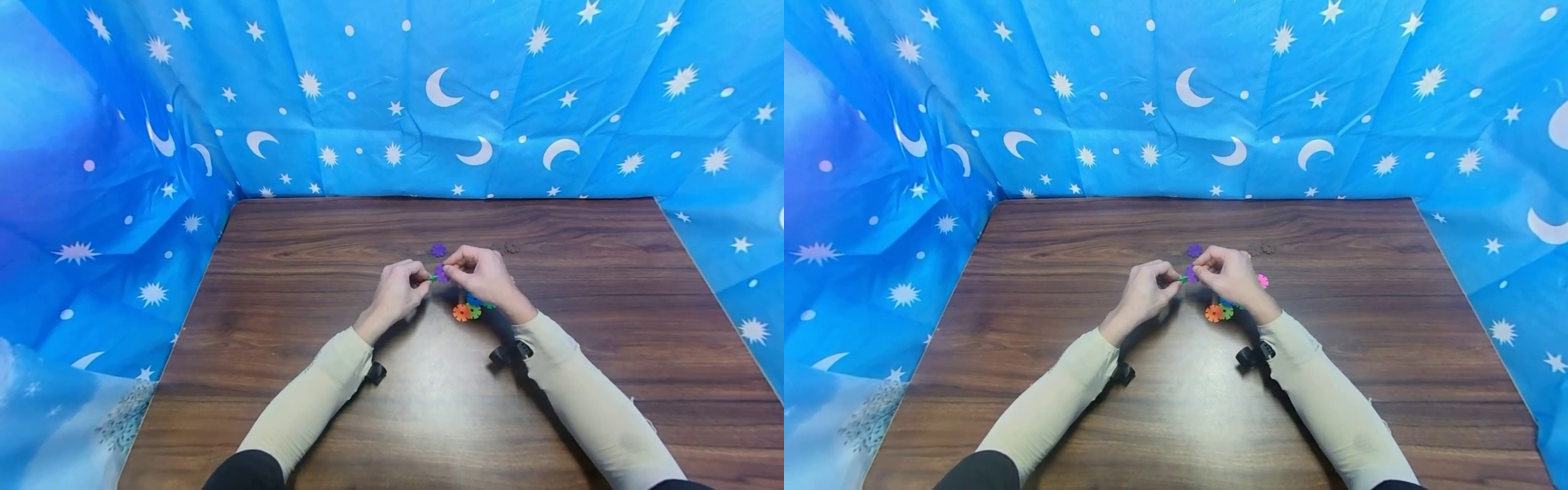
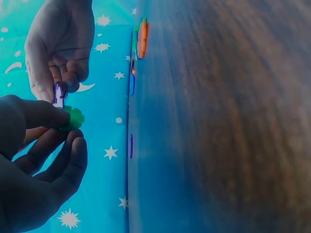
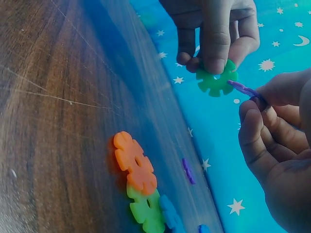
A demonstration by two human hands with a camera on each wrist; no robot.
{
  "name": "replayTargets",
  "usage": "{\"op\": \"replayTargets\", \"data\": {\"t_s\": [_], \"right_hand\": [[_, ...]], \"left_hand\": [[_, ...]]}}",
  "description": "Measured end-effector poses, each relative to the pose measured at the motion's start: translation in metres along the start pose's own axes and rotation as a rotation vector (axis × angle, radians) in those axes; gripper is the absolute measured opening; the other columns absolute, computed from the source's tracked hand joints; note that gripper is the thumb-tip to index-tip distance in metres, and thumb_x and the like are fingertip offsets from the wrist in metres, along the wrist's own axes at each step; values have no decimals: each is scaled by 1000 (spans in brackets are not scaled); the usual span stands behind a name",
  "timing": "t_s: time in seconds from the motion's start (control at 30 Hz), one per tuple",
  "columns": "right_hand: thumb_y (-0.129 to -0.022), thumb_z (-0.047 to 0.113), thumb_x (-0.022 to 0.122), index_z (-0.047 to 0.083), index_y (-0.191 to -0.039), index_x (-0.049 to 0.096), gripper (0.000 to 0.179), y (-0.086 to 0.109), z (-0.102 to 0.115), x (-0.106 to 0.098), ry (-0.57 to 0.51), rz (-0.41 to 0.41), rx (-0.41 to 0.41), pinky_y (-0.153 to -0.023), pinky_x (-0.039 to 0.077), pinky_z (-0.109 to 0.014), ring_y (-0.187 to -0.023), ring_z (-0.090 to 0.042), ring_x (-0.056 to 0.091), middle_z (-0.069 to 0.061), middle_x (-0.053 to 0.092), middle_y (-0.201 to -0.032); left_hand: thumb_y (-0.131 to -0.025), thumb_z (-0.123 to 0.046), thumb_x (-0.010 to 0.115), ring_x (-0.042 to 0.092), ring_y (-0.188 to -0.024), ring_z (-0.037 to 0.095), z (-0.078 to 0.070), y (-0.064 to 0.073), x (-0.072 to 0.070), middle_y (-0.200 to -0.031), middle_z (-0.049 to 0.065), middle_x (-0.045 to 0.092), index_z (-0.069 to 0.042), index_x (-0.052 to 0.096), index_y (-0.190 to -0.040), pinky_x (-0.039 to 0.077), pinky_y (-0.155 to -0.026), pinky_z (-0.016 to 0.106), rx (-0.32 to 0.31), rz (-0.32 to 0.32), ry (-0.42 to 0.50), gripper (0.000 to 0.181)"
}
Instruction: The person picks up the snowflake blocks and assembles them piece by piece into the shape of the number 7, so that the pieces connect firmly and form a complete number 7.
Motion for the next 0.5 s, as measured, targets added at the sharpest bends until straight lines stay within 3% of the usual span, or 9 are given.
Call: {"op": "replayTargets", "data": {"t_s": [0.27, 0.5], "right_hand": [[-86, 13, 72, 8, -86, 72, 5, 1, 1, 0, -12, -32, -16, -47, 47, -20, -53, -7, 60, -1, 69, -67], [-87, 8, 71, 5, -89, 72, 4, 4, 1, 5, -84, -43, 7, -50, 50, -20, -55, -6, 61, -7, 70, -71]], "left_hand": [[-79, -7, 74, 59, -66, 5, -1, 1, 0, -76, -3, 67, -12, 73, -79, 48, -62, 15, 22, -17, -15, 6], [-78, -5, 73, 62, -67, 8, -5, 3, -3, -76, -2, 68, -10, 73, -80, 51, -64, 17, 56, -49, -8, 5]]}}
Point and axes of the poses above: each hand's wrist, its own y-axis away from the middle knuckle, its own x-axis out of the palm, z = x × y, the point moved 9 cm from there along -y, towards the middle knuckle
